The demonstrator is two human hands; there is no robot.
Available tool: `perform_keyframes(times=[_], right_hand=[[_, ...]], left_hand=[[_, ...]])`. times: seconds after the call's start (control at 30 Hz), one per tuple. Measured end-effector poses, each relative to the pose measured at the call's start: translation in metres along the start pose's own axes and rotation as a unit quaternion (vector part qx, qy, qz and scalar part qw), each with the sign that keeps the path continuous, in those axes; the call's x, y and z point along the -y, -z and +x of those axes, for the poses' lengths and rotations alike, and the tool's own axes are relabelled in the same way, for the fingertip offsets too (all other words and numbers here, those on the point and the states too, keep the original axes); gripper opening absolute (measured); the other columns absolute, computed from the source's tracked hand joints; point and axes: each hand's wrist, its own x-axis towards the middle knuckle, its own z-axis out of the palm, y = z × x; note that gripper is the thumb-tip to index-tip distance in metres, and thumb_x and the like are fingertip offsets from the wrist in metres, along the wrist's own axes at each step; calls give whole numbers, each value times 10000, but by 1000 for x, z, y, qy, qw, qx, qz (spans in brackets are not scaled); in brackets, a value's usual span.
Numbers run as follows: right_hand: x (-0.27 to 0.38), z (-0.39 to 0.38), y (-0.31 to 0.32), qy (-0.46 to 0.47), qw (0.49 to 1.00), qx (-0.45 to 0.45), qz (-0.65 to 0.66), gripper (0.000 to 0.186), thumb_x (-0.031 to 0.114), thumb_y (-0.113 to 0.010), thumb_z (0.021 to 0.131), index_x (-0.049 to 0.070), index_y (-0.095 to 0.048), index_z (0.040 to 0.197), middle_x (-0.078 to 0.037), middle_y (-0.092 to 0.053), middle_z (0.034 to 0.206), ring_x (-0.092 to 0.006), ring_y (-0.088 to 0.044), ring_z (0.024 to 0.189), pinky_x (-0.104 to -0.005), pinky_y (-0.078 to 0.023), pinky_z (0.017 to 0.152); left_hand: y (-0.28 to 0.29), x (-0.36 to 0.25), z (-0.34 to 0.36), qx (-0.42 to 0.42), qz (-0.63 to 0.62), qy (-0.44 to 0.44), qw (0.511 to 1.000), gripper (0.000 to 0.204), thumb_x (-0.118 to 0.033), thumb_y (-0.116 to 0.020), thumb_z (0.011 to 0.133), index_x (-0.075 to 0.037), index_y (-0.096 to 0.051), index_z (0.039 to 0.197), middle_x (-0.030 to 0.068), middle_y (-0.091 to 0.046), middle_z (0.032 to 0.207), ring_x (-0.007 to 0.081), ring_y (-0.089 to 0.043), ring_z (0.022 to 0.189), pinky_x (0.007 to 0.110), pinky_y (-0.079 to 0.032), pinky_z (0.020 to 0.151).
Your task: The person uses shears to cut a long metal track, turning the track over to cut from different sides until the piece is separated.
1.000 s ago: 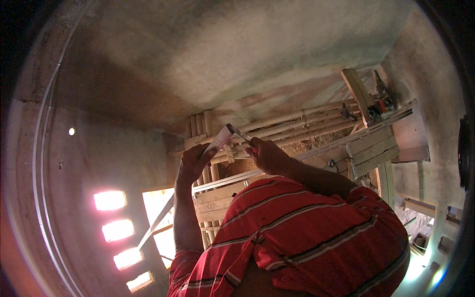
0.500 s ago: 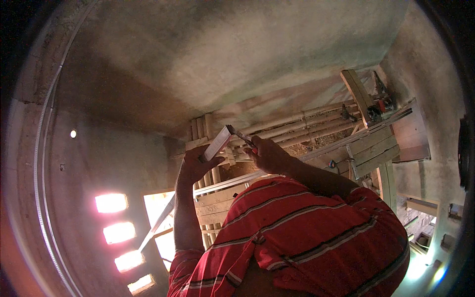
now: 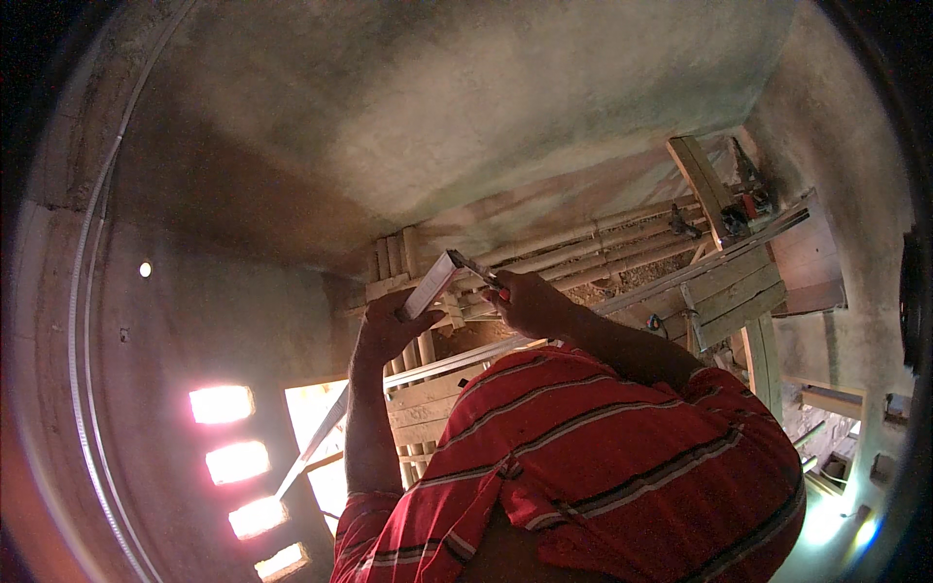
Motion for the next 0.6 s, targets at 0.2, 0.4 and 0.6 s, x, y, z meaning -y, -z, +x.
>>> perform_keyframes(times=[0.2,0.4,0.6], right_hand=[[4,-2,4,-17,1000,4,22,333,301,-575,980,-29,-598,1013,-220,-630,703,-357,-638,624,-450,-471,577],[5,-2,7,-17,999,21,20,333,301,-554,976,-27,-596,1013,-239,-646,738,-377,-660,673,-467,-492,617],[2,2,8,13,997,18,69,311,304,-563,968,5,-606,1043,-238,-664,798,-386,-677,742,-473,-511,673]], left_hand=[[2,3,1,37,-83,35,995,505,-363,-857,744,-34,-704,1094,86,-695,884,147,-635,801,318,-514,728],[9,-7,-3,-40,13,-97,994,473,-294,-872,728,5,-654,1023,48,-553,879,146,-542,804,316,-483,724],[23,-20,-4,-20,-49,-6,999,432,-217,-850,760,1,-664,1084,71,-670,952,143,-619,860,301,-505,772]])
